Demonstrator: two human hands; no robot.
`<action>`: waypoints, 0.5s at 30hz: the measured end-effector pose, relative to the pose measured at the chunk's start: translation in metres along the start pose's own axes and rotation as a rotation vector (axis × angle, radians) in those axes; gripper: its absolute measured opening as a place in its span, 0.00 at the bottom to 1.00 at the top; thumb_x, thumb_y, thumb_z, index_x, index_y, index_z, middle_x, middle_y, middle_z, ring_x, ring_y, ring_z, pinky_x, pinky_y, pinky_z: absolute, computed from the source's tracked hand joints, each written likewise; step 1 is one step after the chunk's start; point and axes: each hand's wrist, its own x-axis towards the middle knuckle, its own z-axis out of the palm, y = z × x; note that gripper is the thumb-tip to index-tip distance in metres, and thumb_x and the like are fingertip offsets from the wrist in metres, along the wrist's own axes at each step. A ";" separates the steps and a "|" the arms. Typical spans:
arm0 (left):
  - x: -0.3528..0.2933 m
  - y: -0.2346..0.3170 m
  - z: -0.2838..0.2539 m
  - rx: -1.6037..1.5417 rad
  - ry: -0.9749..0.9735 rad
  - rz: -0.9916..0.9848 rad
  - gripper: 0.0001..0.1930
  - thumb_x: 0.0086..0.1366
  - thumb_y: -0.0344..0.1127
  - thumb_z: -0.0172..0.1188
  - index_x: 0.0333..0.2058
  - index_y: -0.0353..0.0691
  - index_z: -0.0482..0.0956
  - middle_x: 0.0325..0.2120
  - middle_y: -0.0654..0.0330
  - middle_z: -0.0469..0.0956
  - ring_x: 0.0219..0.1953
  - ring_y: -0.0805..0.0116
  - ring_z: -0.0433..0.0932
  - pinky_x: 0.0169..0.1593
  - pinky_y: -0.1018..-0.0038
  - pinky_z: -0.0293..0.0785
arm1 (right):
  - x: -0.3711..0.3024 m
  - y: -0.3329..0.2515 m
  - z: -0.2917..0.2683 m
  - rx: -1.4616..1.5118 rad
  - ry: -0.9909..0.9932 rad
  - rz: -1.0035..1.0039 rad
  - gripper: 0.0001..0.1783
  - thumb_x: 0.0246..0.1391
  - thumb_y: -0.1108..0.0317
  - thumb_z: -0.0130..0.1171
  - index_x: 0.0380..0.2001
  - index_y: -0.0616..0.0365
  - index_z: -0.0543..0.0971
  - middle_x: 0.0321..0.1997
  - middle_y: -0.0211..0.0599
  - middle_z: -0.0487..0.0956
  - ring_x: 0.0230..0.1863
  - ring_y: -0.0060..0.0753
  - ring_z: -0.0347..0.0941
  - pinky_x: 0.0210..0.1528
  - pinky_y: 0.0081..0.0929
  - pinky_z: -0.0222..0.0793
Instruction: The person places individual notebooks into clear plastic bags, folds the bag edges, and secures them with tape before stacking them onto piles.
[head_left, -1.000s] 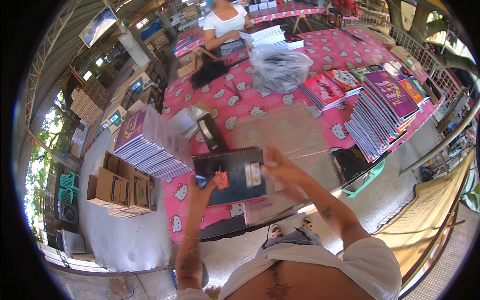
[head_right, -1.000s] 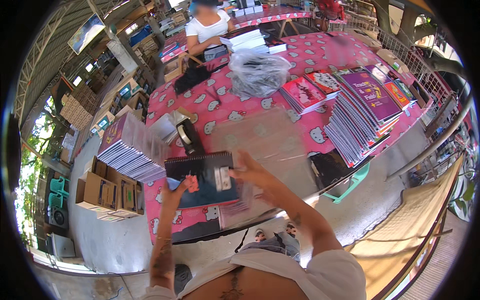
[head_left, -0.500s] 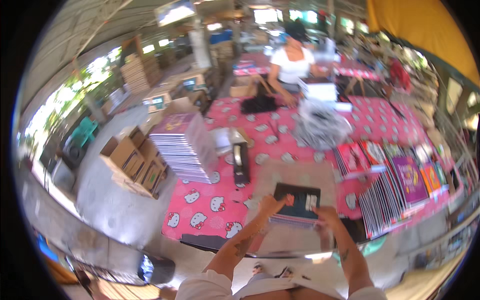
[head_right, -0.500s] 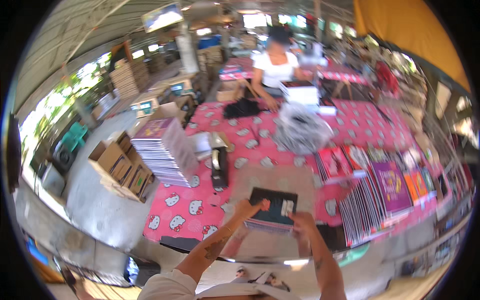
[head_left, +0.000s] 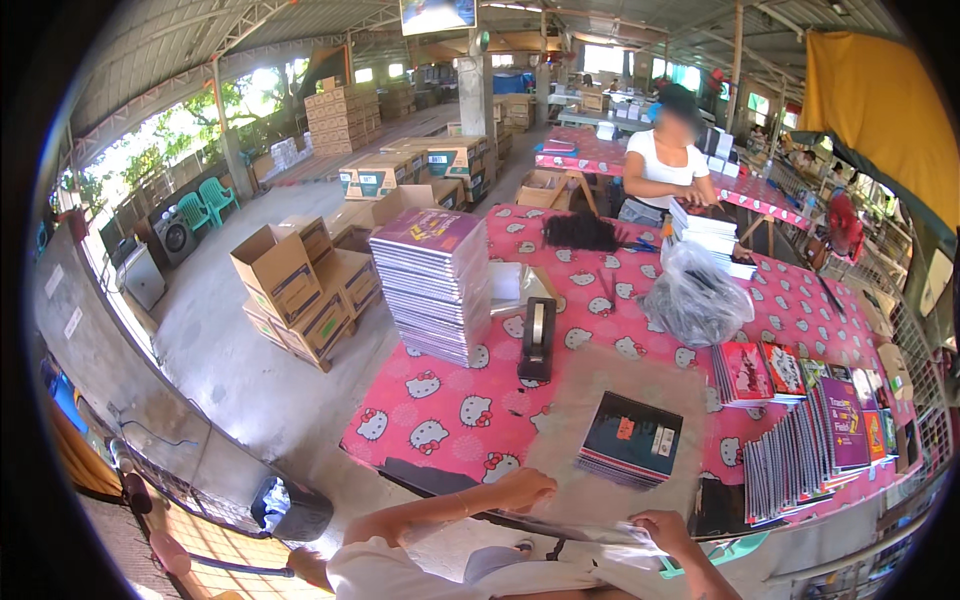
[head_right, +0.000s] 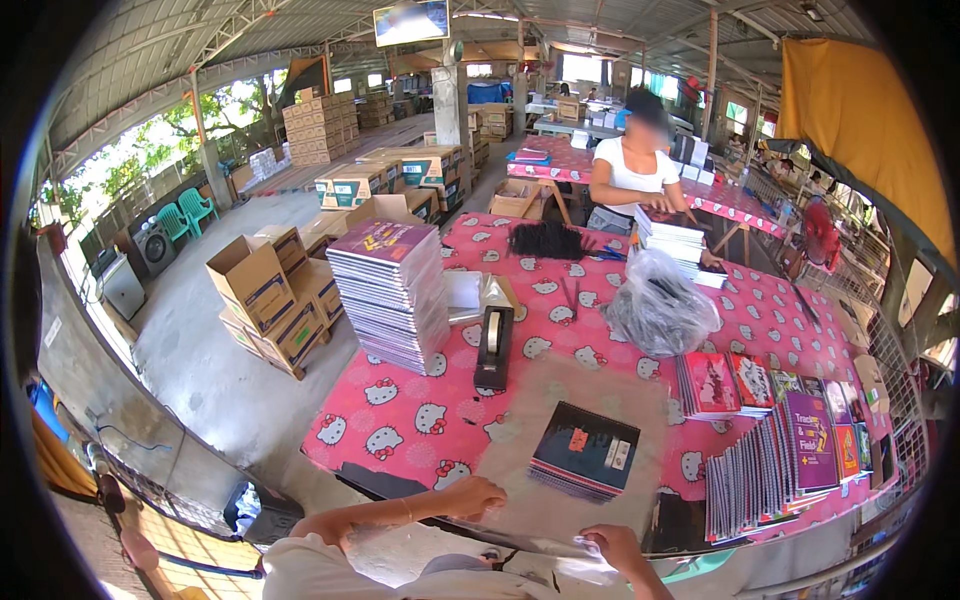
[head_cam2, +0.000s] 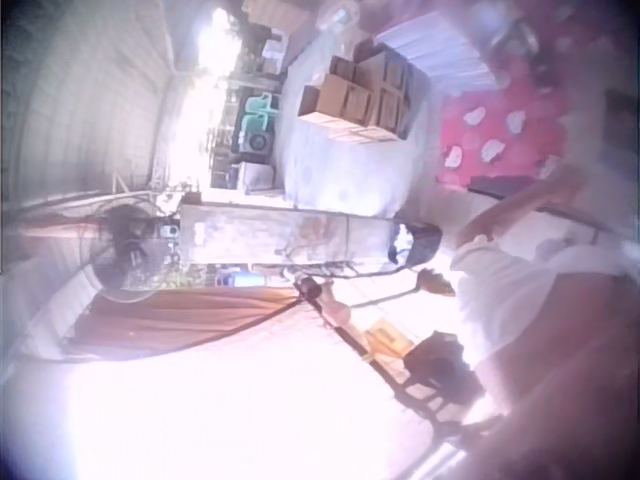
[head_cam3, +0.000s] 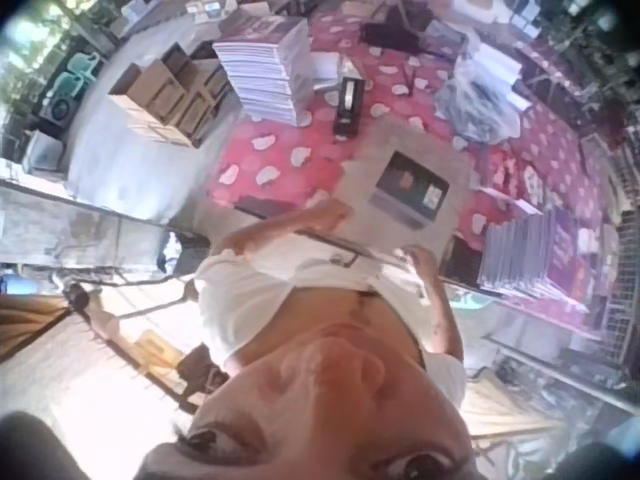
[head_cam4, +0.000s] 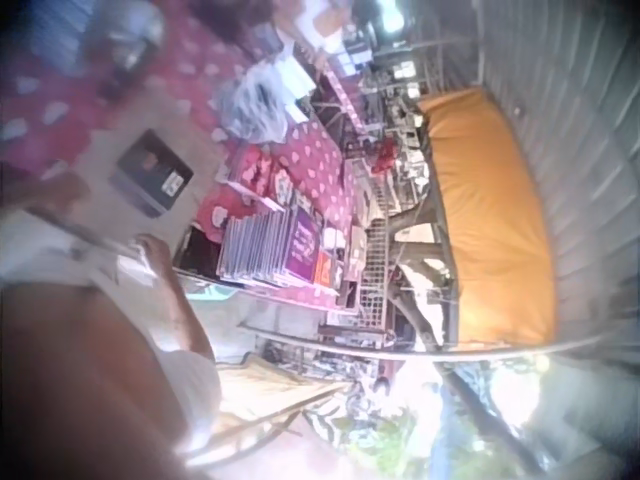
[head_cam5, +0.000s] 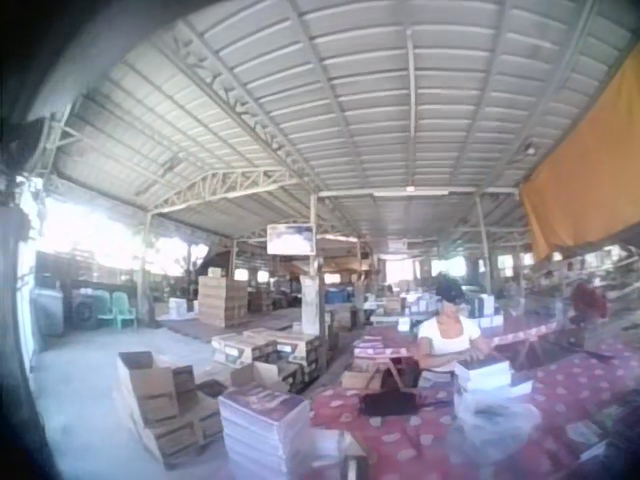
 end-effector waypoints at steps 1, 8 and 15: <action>0.002 0.009 -0.007 -0.060 -0.056 -0.101 0.09 0.60 0.41 0.61 0.36 0.46 0.77 0.31 0.59 0.76 0.41 0.54 0.75 0.44 0.59 0.71 | 0.004 -0.004 0.002 -0.034 -0.006 0.042 0.08 0.52 0.72 0.63 0.37 0.53 0.83 0.35 0.35 0.83 0.35 0.38 0.81 0.39 0.31 0.77; -0.010 0.008 -0.003 0.190 0.021 0.125 0.07 0.64 0.38 0.55 0.36 0.43 0.74 0.30 0.55 0.78 0.37 0.48 0.78 0.40 0.57 0.72 | 0.004 0.005 0.010 -0.259 0.098 -0.074 0.08 0.51 0.71 0.62 0.37 0.51 0.81 0.32 0.37 0.82 0.31 0.39 0.80 0.35 0.36 0.75; -0.006 0.019 0.000 0.171 0.052 -0.041 0.10 0.66 0.39 0.54 0.41 0.40 0.72 0.31 0.53 0.78 0.35 0.46 0.79 0.38 0.54 0.73 | 0.013 -0.053 0.021 -0.463 0.004 -0.108 0.05 0.53 0.68 0.61 0.33 0.54 0.81 0.33 0.40 0.82 0.33 0.48 0.80 0.37 0.40 0.74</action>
